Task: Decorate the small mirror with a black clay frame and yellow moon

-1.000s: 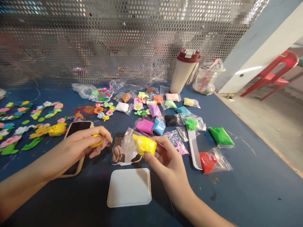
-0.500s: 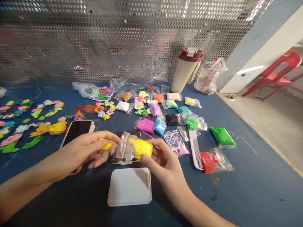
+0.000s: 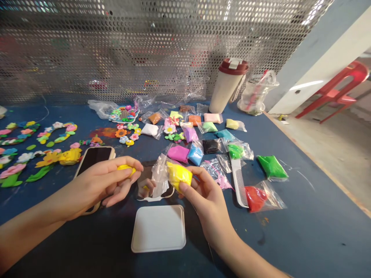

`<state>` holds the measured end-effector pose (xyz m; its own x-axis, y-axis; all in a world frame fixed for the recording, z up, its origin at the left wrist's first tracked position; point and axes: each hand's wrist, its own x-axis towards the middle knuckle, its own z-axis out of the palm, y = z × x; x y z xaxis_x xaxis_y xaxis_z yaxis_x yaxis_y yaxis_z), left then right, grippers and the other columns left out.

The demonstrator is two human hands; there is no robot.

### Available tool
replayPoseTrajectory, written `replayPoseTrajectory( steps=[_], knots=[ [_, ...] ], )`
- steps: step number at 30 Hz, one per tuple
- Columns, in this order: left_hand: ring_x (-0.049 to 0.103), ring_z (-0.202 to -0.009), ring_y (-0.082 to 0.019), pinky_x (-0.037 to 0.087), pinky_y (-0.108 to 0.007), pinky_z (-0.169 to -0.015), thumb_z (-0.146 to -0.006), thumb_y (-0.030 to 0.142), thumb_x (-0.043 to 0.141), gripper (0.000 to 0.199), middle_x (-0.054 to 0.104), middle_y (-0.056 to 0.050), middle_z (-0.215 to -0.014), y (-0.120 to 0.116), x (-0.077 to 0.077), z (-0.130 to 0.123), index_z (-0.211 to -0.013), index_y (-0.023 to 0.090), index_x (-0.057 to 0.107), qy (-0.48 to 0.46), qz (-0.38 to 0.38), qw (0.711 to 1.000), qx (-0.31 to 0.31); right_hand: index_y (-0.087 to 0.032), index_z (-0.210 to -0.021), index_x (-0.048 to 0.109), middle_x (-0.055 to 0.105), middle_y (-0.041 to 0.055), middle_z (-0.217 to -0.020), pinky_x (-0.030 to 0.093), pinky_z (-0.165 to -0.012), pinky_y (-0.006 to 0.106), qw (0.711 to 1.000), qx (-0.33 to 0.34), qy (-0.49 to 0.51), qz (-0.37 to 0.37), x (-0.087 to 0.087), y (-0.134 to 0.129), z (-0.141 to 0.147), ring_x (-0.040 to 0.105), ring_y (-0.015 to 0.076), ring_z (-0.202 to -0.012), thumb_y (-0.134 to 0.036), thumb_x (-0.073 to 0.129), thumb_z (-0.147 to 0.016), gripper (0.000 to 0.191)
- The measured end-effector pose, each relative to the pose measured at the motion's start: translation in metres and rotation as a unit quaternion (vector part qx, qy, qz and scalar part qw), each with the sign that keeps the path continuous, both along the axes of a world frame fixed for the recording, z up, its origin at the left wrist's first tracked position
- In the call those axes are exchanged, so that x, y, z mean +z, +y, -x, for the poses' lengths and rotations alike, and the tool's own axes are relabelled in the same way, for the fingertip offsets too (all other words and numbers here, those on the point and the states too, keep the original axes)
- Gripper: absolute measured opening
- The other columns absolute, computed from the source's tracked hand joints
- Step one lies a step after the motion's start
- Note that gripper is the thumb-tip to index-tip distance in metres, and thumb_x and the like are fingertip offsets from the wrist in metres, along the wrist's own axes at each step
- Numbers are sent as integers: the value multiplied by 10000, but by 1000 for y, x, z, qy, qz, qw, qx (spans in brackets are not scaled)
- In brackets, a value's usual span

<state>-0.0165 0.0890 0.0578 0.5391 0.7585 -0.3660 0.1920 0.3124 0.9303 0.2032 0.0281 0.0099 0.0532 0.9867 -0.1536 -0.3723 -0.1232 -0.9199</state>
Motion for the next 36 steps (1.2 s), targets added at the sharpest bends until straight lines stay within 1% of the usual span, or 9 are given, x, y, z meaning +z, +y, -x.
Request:
replayPoseTrajectory(
  steps=[2, 4, 6, 9, 14, 18, 25, 33, 36],
  knots=[
    [353, -383, -19, 273, -126, -398, -970, 256, 399, 179, 470, 73, -501, -1, 0, 0, -963, 174, 557, -2, -9, 1000, 1, -254, -947, 647, 634, -23, -876, 474, -643, 162, 1000, 0, 1, -3, 0, 0, 0, 565, 82, -746, -305, 734, -773, 201],
    [486, -503, -41, 376, -143, -459, -964, 298, 430, 175, 555, 40, -710, -3, 0, 1, -1053, 212, 553, -21, -24, 999, 17, -256, -948, 646, 632, -24, -873, 471, -644, 163, 1000, 1, 2, -2, 0, 0, 1, 563, 83, -748, -303, 733, -775, 200],
    [584, -691, -80, 478, -191, -612, -952, 332, 467, 245, 577, 12, -939, -4, 0, 2, -1184, 267, 513, -47, -26, 998, 13, -254, -951, 645, 632, -23, -868, 469, -645, 164, 1000, 4, 0, 1, 0, -1, 1, 560, 85, -750, -306, 735, -772, 207],
    [619, -867, -117, 477, -252, -814, -945, 292, 496, 340, 582, -14, -1111, -5, 0, 3, -1280, 297, 440, -68, -16, 997, -12, -252, -956, 644, 635, -21, -868, 468, -644, 166, 1000, 6, -1, 2, 1, -2, 1, 559, 89, -757, -313, 741, -764, 223],
    [552, -665, -102, 429, -242, -683, -969, 368, 430, 165, 586, 32, -757, -5, 0, 2, -1029, 227, 494, 1, -85, 995, -43, -256, -950, 641, 633, -28, -850, 465, -642, 159, 1000, 7, 7, -10, 1, -3, 1, 559, 82, -745, -302, 737, -771, 208],
    [386, -552, -95, 321, -229, -549, -949, 459, 415, 361, 419, 54, -589, -7, 7, 2, -716, 190, 470, 116, -162, 979, -42, -270, -969, 630, 644, -26, -894, 472, -693, 165, 999, 36, -4, -32, -1, -5, 2, 585, 91, -807, -273, 715, -798, 191],
    [512, -785, -144, 412, -232, -700, -900, 342, 525, 188, 529, -1, -881, -11, 13, -5, -940, 247, 682, 166, -273, 947, -26, -282, -1000, 603, 578, -8, -948, 483, -772, 209, 983, 80, -125, -110, 1, -9, 4, 567, 119, -872, -237, 662, -838, 178],
    [436, -643, -108, 367, -208, -547, -760, 372, 710, 156, 492, 9, -836, -14, 6, -6, -846, 242, 716, 159, -274, 948, -24, -305, -1050, 554, 556, 23, -984, 519, -748, 262, 929, 97, -278, -224, -1, -10, 5, 566, 167, -930, -192, 626, -849, 242],
    [456, -648, -107, 371, -219, -569, -800, 363, 674, 164, 508, 3, -870, -19, 2, -7, -873, 217, 672, 181, -340, 922, -43, -297, -1069, 544, 567, 34, -1000, 520, -694, 261, 898, 101, -351, -246, -2, -10, 5, 586, 166, -893, -172, 613, -853, 259]
  ],
)
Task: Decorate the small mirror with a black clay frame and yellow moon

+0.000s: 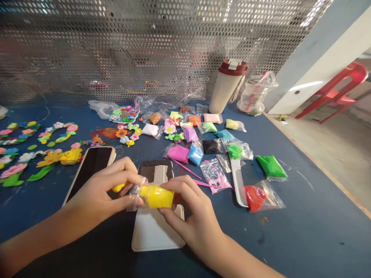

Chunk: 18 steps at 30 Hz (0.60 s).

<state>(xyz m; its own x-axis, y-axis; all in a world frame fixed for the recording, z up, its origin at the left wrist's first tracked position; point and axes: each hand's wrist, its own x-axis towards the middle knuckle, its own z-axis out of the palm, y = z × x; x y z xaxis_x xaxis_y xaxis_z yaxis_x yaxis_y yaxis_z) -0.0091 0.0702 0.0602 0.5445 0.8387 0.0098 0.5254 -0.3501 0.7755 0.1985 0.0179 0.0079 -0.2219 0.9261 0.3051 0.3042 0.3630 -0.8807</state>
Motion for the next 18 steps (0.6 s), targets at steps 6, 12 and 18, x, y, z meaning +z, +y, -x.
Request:
replayPoseTrajectory(
  steps=[6, 12, 18],
  knots=[
    [458, -623, -135, 290, -263, -549, -941, 246, 430, 229, 519, -18, -757, -4, -16, 1, -819, 177, 610, 184, -229, 946, -138, -256, -1117, 528, 583, 63, -1008, 525, -768, 303, 992, 6, -87, -93, -5, -2, 0, 592, 192, -944, -126, 590, -853, 301],
    [493, -646, -116, 336, -235, -601, -952, 229, 430, 200, 543, 7, -748, 8, 6, 12, -810, 196, 567, 91, -162, 975, -122, -282, -1066, 555, 595, 41, -1001, 519, -682, 277, 1000, 11, -1, 14, 2, 0, 2, 594, 174, -887, -180, 600, -865, 229],
    [480, -583, -106, 365, -235, -596, -971, 335, 412, 286, 524, 28, -649, 16, 15, 13, -765, 205, 563, -160, 98, 981, 40, -279, -1029, 559, 597, 32, -995, 511, -727, 293, 994, -70, 69, 53, -2, 1, -2, 596, 174, -890, -235, 624, -854, 191]
  ],
)
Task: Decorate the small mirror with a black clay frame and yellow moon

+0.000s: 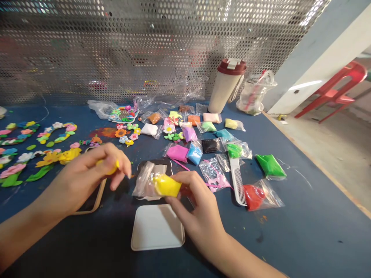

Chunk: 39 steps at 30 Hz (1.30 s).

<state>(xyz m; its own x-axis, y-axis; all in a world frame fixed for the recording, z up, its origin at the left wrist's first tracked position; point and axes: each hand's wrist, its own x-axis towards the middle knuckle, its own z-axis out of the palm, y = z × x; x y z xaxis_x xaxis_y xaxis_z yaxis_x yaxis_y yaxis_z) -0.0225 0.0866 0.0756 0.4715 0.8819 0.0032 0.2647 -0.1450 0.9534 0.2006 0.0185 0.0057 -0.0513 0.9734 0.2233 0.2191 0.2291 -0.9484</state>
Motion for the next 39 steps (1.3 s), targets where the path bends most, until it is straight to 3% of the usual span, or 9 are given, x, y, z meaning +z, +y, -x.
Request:
replayPoseTrajectory(
  steps=[2, 5, 10, 14, 16, 19, 25, 31, 39],
  knots=[
    [438, -532, -101, 358, -242, -568, -980, 345, 366, 351, 489, 28, -603, 2, -3, 0, -696, 194, 506, -82, 71, 994, 34, -272, -1005, 567, 614, 22, -947, 514, -720, 294, 997, -42, 44, 43, 0, 4, -4, 611, 171, -856, -277, 640, -844, 176],
    [349, -464, -95, 330, -249, -508, -970, 411, 347, 412, 400, 40, -543, 3, -10, -2, -625, 192, 398, -141, 184, 973, 4, -266, -983, 584, 645, 13, -906, 519, -697, 298, 988, -91, 93, 84, 5, 14, -13, 629, 173, -811, -330, 678, -810, 207],
    [221, -459, -74, 213, -238, -455, -959, 397, 396, 467, 303, 53, -518, 2, -18, -5, -555, 174, 325, -71, 242, 967, -28, -274, -979, 609, 643, 12, -945, 508, -729, 300, 981, -161, 91, 61, 10, 29, -34, 621, 184, -872, -345, 728, -765, 255],
    [224, -452, -79, 208, -231, -460, -968, 391, 365, 305, 369, 67, -536, -2, -17, -8, -763, 187, 463, -53, 271, 960, -34, -271, -1003, 597, 632, 27, -1003, 524, -767, 326, 983, -136, 104, 71, 6, 30, -34, 625, 199, -919, -337, 727, -763, 281],
    [351, -477, -87, 298, -235, -510, -954, 329, 396, 175, 524, 43, -631, -4, -16, -10, -1001, 195, 499, -33, 267, 962, -36, -280, -1041, 577, 606, 30, -1041, 537, -784, 332, 985, -120, 109, 65, 4, 27, -28, 621, 194, -927, -314, 739, -746, 339],
    [490, -578, -108, 386, -269, -614, -922, 297, 457, 277, 651, -36, -861, -6, -19, -13, -1172, 182, 490, -2, 233, 971, -54, -307, -1126, 534, 570, 25, -1031, 548, -802, 355, 988, -90, 119, 48, 4, 22, -17, 612, 195, -919, -273, 751, -722, 460],
    [425, -428, -69, 321, -233, -498, -922, 458, 463, 416, 689, -28, -788, -10, -29, -18, -1232, 180, 451, 23, 233, 966, -107, -275, -1033, 610, 547, 44, -1020, 517, -815, 340, 1000, -1, 20, -2, 1, 15, -9, 573, 201, -970, -230, 685, -790, 258],
    [407, -440, -73, 315, -216, -481, -929, 473, 429, 356, 611, 25, -628, -16, -25, -20, -782, 173, 550, 98, 164, 979, -67, -271, -1113, 555, 591, 44, -1060, 486, -800, 337, 994, 88, -14, 62, 1, 7, -4, 583, 221, -963, -361, 719, -768, 392],
    [563, -613, -133, 378, -240, -633, -920, 424, 472, 335, 646, 41, -614, -19, -18, -18, -708, 197, 597, 183, 84, 974, -101, -226, -987, 604, 637, 6, -894, 435, -720, 261, 966, 138, 76, 203, 9, 8, 2, 589, 159, -837, -389, 658, -827, 235]
  ],
)
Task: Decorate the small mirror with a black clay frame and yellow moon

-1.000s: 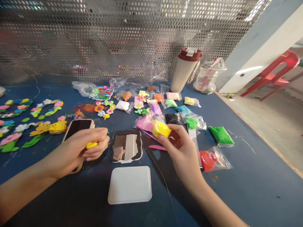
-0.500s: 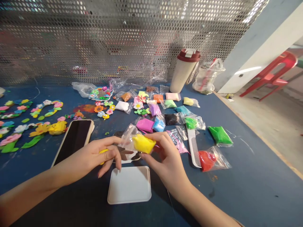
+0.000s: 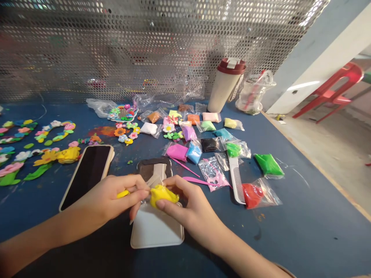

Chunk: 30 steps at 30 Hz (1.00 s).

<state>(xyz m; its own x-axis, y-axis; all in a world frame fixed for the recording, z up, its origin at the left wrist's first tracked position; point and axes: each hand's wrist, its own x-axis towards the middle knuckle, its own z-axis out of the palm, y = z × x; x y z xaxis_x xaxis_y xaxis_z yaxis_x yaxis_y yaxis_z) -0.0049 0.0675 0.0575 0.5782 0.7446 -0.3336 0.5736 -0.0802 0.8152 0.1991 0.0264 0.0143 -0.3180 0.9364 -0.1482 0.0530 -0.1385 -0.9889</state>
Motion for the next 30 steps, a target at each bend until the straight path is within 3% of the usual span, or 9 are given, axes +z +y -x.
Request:
replayPoseTrajectory(
  steps=[6, 11, 13, 17, 20, 25, 30],
  knots=[
    [572, -644, -123, 376, -240, -673, -943, 399, 432, 320, 647, 59, -609, 0, 13, -2, -748, 197, 585, 35, 26, 999, -15, -203, -911, 585, 620, -12, -848, 425, -691, 218, 995, 32, 71, 65, 3, -1, -2, 571, 113, -781, -354, 674, -829, 194],
    [543, -603, -109, 365, -219, -606, -923, 405, 460, 318, 598, 73, -555, -1, 6, -5, -709, 201, 575, 27, 31, 999, -25, -197, -926, 607, 627, 3, -855, 437, -703, 225, 997, 34, 51, 37, 6, 1, 0, 581, 123, -803, -387, 605, -875, 197],
    [543, -598, -106, 373, -211, -584, -898, 412, 502, 287, 624, 66, -600, -1, 2, -5, -733, 201, 606, 14, 47, 999, -18, -187, -848, 617, 624, -2, -795, 435, -653, 216, 998, -1, 50, 28, 4, 2, 2, 574, 116, -742, -387, 622, -859, 200],
    [460, -463, -71, 345, -196, -445, -801, 435, 638, 261, 658, 56, -754, 1, -3, -6, -950, 221, 646, -22, 79, 995, 63, -188, -737, 632, 636, -15, -717, 444, -622, 207, 992, -121, 41, 2, -2, 1, 4, 569, 104, -672, -351, 677, -812, 185],
    [452, -471, -66, 341, -191, -453, -822, 419, 626, 215, 631, 52, -691, 1, -6, -5, -841, 214, 687, -44, 18, 995, 84, -212, -770, 672, 680, -9, -770, 472, -672, 221, 986, -159, 35, -21, -3, 1, 3, 607, 120, -731, -327, 696, -795, 120],
    [571, -630, -87, 394, -189, -589, -844, 280, 619, 152, 662, 52, -708, -3, -4, -4, -730, 212, 693, -50, -123, 988, 75, -231, -761, 694, 688, -13, -814, 465, -732, 231, 988, -136, 24, -71, -2, -2, 1, 614, 122, -793, -289, 675, -827, 89],
    [601, -662, -82, 417, -175, -631, -841, 190, 610, 136, 663, 60, -703, -8, -3, -7, -716, 191, 664, -64, -170, 982, 49, -226, -718, 660, 653, -28, -775, 444, -735, 225, 984, -141, 36, -103, 0, -7, 0, 587, 115, -809, -249, 667, -837, 121]
  ],
)
